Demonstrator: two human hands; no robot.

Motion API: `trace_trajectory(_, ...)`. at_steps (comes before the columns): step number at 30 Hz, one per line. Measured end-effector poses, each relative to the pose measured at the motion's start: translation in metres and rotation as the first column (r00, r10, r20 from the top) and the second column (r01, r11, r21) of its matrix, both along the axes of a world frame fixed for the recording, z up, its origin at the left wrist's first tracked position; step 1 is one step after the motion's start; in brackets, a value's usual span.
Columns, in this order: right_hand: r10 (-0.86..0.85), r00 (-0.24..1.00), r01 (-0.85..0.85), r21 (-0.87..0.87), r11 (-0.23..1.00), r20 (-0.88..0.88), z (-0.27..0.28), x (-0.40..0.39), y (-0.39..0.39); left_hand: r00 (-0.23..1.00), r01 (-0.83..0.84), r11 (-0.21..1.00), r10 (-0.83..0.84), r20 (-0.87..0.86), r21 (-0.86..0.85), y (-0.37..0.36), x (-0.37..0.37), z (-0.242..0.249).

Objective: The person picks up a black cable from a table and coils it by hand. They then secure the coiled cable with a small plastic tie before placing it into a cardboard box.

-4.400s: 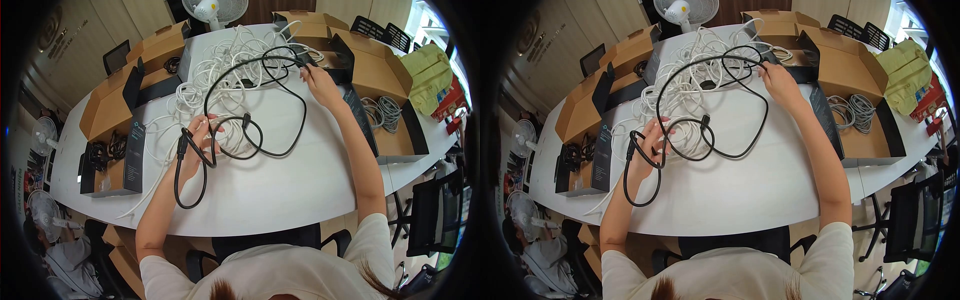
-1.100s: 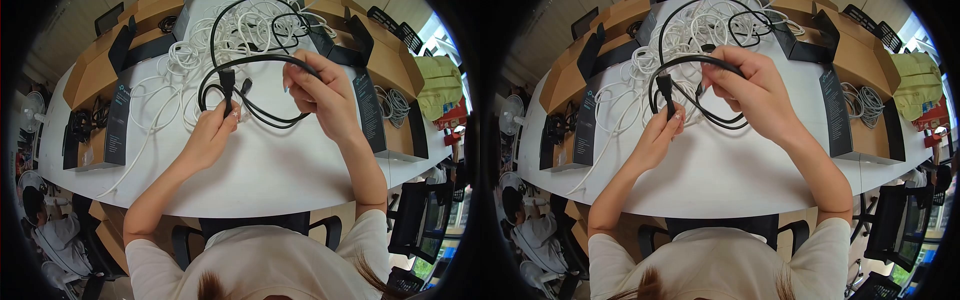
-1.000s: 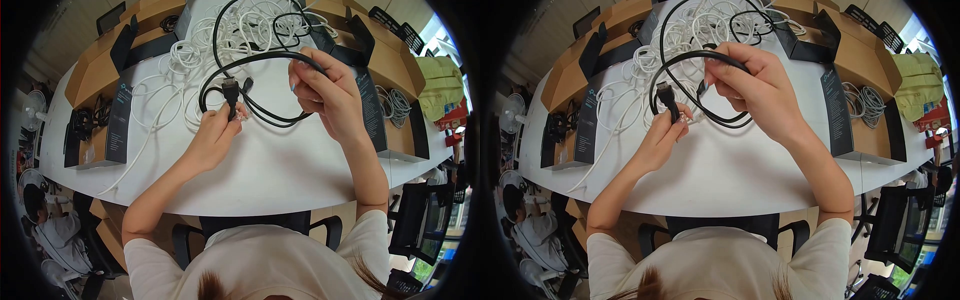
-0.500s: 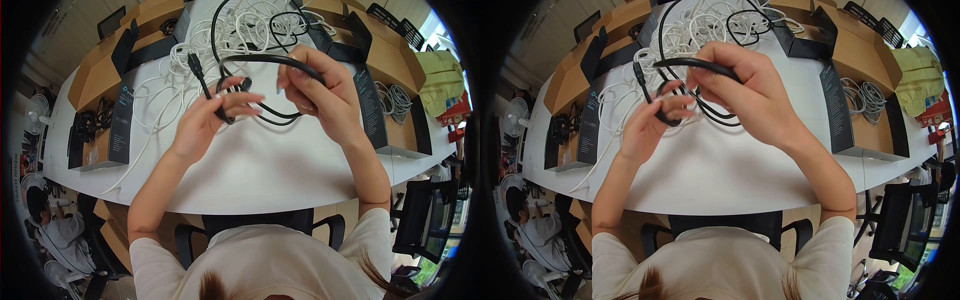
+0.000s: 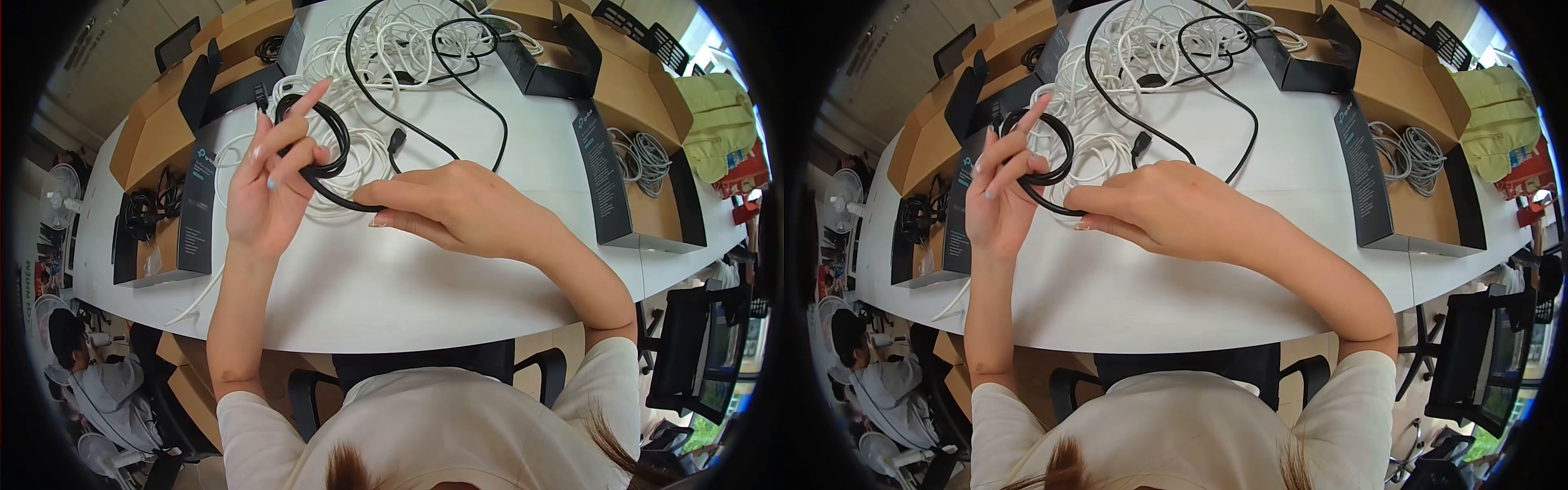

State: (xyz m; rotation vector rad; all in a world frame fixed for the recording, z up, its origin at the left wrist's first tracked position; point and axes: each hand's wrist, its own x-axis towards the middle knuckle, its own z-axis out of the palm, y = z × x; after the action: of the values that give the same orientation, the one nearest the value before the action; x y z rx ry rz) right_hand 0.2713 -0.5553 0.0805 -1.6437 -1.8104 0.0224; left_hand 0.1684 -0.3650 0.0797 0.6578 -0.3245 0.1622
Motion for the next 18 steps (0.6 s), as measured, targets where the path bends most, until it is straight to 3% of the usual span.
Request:
trace_trajectory(2, 0.037, 0.997, -0.039, -0.020, 0.999, -0.065, -0.006, 0.003, 0.002, 1.000, 0.020, 0.999, -0.020, 0.013, -0.025, -0.002, -0.004, 0.002)
trace_trajectory(3, 0.071, 0.991, -0.078, -0.066, 0.995, -0.111, -0.010, 0.006, 0.003, 0.991, -0.073, 0.996, 0.068, -0.114, -0.045, -0.007, -0.009, 0.010)
trace_trajectory(7, 0.184, 0.958, -0.236, -0.241, 0.941, -0.219, -0.022, 0.023, 0.007, 0.996, -0.056, 0.998, 0.058, -0.074, 0.024, 0.000, -0.021, 0.009)
trace_trajectory(10, 0.159, 0.985, -0.170, -0.404, 0.899, -0.061, -0.016, 0.032, 0.005, 0.984, 0.118, 0.975, -0.140, 0.108, 0.190, 0.011, -0.024, -0.002)
trace_trajectory(11, 0.140, 0.989, -0.114, -0.357, 0.927, 0.045, -0.020, 0.036, 0.004, 0.966, 0.166, 0.939, -0.216, 0.142, 0.303, 0.018, -0.025, -0.007)
trace_trajectory(12, 0.113, 0.982, -0.062, -0.303, 0.951, 0.151, -0.027, 0.040, 0.004, 0.961, 0.213, 0.914, -0.260, 0.095, 0.347, 0.017, -0.029, -0.009)
trace_trajectory(14, 0.048, 0.956, 0.014, -0.212, 0.977, 0.288, -0.037, 0.047, 0.006, 0.898, 0.372, 0.736, -0.440, -0.018, 0.566, 0.015, -0.031, -0.004)
trace_trajectory(16, -0.011, 0.936, 0.068, -0.148, 0.987, 0.352, -0.042, 0.052, 0.009, 0.795, 0.602, 0.577, -0.492, -0.354, 0.552, 0.004, -0.038, 0.008)
trace_trajectory(18, -0.088, 0.916, 0.132, -0.088, 0.987, 0.391, -0.043, 0.053, 0.012, 0.687, 0.726, 0.385, -0.423, -0.591, 0.570, -0.011, -0.038, 0.013)
